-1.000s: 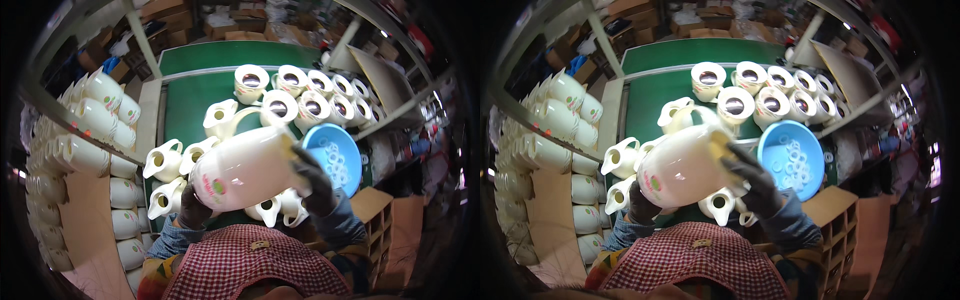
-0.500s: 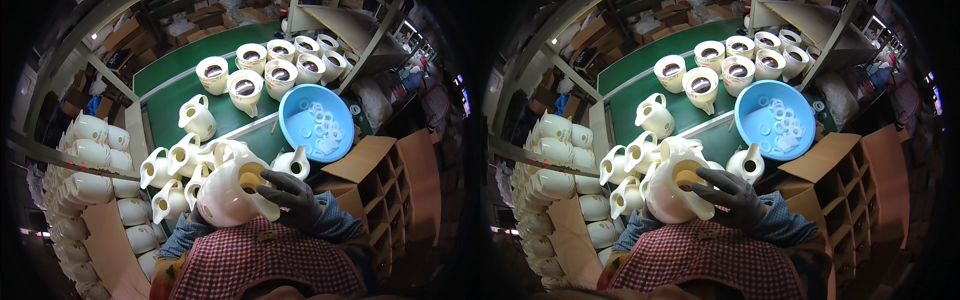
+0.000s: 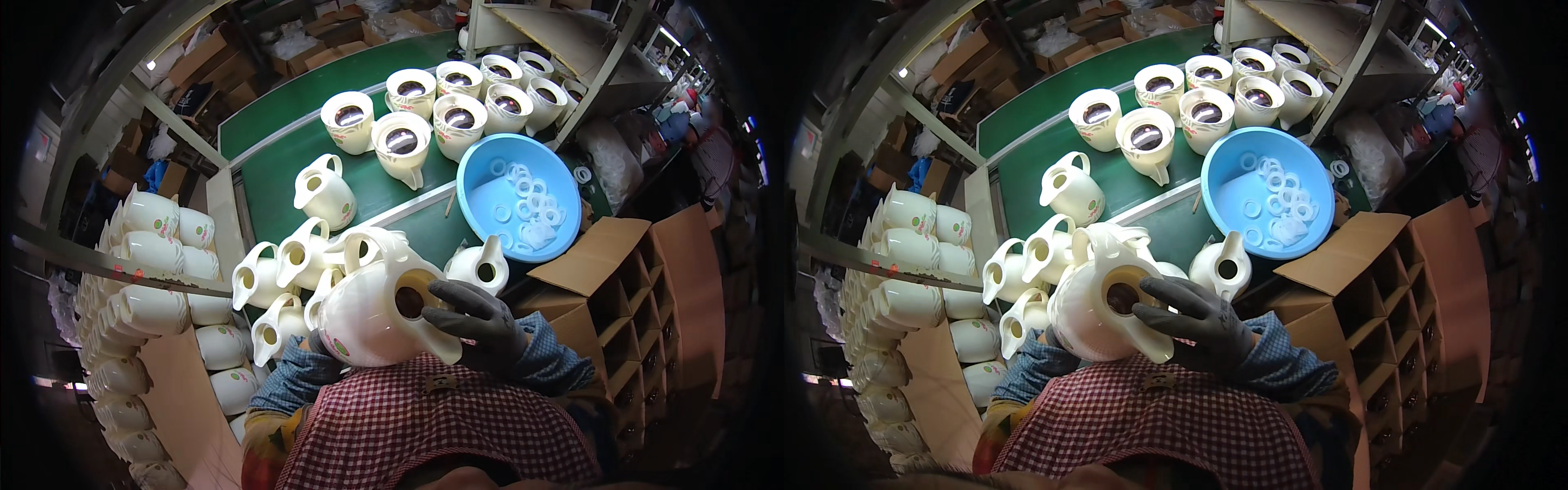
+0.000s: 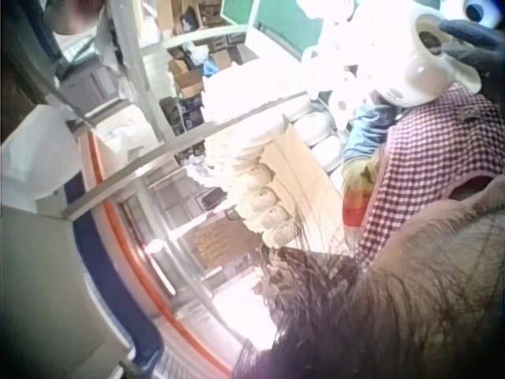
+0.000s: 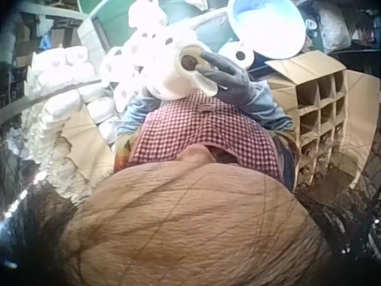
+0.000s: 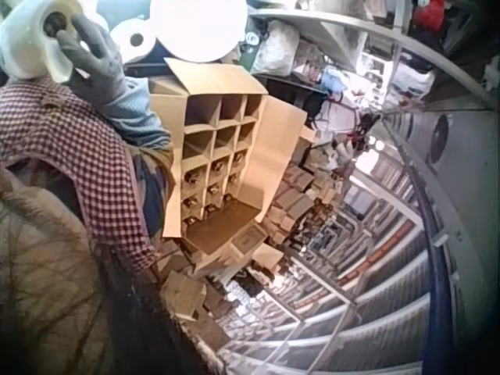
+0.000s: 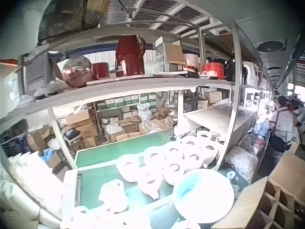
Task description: The person inserts small brown jars into white plastic pitchers and places white rings over the openings. The person repeatedly picks up pitchers and jars, inserts the jars, and secures them with rings, then sets the assembled units aside on the table.
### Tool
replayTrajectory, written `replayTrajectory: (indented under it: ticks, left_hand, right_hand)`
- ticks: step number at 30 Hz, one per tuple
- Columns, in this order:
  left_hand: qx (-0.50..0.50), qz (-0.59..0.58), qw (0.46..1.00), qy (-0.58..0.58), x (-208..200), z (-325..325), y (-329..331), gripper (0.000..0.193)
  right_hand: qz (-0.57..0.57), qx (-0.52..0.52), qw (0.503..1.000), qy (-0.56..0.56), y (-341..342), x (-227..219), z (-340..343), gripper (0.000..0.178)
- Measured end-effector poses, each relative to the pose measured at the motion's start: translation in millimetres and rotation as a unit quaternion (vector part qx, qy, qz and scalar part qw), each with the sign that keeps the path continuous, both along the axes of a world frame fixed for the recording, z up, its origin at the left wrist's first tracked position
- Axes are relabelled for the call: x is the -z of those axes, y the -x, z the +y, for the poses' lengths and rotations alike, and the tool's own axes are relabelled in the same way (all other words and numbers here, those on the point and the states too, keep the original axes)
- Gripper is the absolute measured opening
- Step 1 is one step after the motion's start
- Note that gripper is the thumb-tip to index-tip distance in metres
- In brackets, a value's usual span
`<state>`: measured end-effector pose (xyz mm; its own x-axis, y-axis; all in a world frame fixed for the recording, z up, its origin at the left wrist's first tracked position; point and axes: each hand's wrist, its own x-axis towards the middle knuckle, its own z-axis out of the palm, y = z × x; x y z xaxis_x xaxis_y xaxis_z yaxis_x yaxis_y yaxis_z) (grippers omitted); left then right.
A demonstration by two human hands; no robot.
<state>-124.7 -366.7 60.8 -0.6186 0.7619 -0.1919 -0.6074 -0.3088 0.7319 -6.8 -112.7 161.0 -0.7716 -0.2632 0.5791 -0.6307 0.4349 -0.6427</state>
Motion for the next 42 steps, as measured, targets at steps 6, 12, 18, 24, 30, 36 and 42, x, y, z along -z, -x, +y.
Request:
replayTrajectory:
  ticks: [6,12,18,24,30,36,42]
  left_hand:
    - [0.024,0.017,0.999,0.027,0.6,-4.3,4.9,0.059]
    - [0.03,0.045,0.998,0.03,8.7,1.0,6.7,0.058]
    - [-0.044,-0.093,0.985,-0.14,13.2,-6.6,-8.9,0.067]
    - [-0.08,-0.165,0.976,-0.116,-0.6,-25.8,-21.0,0.062]
    - [-0.138,0.033,0.989,0.041,-31.1,-60.3,51.8,0.047]
    - [-0.241,0.453,0.782,0.353,-86.7,-117.8,219.2,0.033]
    - [-0.116,0.638,0.503,0.572,-17.3,-103.1,367.9,0.029]
  right_hand:
    - [-0.035,0.017,0.999,0.024,0.4,9.4,1.0,0.061]
    - [-0.016,0.047,0.999,-0.001,-0.3,10.7,-0.1,0.075]
    - [0.008,0.053,0.998,0.015,5.5,14.9,-1.6,0.075]
    - [0.034,0.044,0.998,0.011,17.4,18.7,-6.9,0.078]
    - [-0.036,0.029,0.999,0.014,22.7,18.1,14.5,0.084]
    - [-0.19,0.019,0.98,0.048,20.1,34.4,14.6,0.056]
    - [-0.219,0.001,0.976,-0.004,33.3,32.9,5.4,0.049]
